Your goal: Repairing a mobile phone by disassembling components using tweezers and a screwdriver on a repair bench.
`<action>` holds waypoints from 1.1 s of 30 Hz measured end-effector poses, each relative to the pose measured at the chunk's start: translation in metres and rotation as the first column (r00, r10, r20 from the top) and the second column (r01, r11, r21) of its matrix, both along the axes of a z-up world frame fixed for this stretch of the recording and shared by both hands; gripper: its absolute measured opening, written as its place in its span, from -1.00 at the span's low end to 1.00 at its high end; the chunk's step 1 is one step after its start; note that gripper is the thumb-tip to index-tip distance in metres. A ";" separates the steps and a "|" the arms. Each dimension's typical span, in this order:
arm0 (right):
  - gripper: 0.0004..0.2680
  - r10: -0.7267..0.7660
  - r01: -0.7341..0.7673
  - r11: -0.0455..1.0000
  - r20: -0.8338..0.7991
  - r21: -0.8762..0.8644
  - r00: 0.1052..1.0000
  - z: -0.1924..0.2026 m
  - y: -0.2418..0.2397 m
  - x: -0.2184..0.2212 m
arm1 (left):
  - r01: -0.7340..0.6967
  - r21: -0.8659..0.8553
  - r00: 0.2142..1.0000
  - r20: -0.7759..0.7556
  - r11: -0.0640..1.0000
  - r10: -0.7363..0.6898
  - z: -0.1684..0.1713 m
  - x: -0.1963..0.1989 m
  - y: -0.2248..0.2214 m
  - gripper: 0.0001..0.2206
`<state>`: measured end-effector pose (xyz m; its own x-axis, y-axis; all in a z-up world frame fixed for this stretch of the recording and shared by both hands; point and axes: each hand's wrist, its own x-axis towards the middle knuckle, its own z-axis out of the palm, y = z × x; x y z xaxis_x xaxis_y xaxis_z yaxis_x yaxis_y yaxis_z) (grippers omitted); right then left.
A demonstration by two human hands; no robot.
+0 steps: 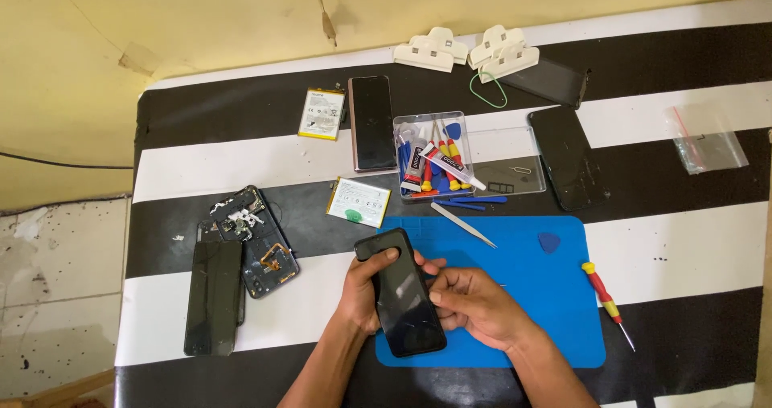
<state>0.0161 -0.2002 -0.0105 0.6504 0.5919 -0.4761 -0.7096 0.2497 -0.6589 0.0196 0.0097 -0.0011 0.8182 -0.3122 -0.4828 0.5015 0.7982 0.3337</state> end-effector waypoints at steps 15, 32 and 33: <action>-0.86 0.004 -0.004 1.000 -0.028 0.007 1.000 0.003 0.005 0.000 | 0.070 0.113 0.986 0.141 0.991 -0.086 0.022 -0.002 0.003 -0.73; -0.89 0.020 -0.022 0.998 0.041 0.054 0.999 0.009 0.003 -0.001 | 0.212 -0.097 0.962 0.199 0.973 -0.190 -0.011 -0.003 0.005 -0.65; -0.91 0.026 -0.029 0.998 0.058 0.051 0.998 0.007 0.003 -0.001 | 0.247 -0.136 0.957 0.193 0.960 -0.219 -0.014 -0.003 0.004 -0.63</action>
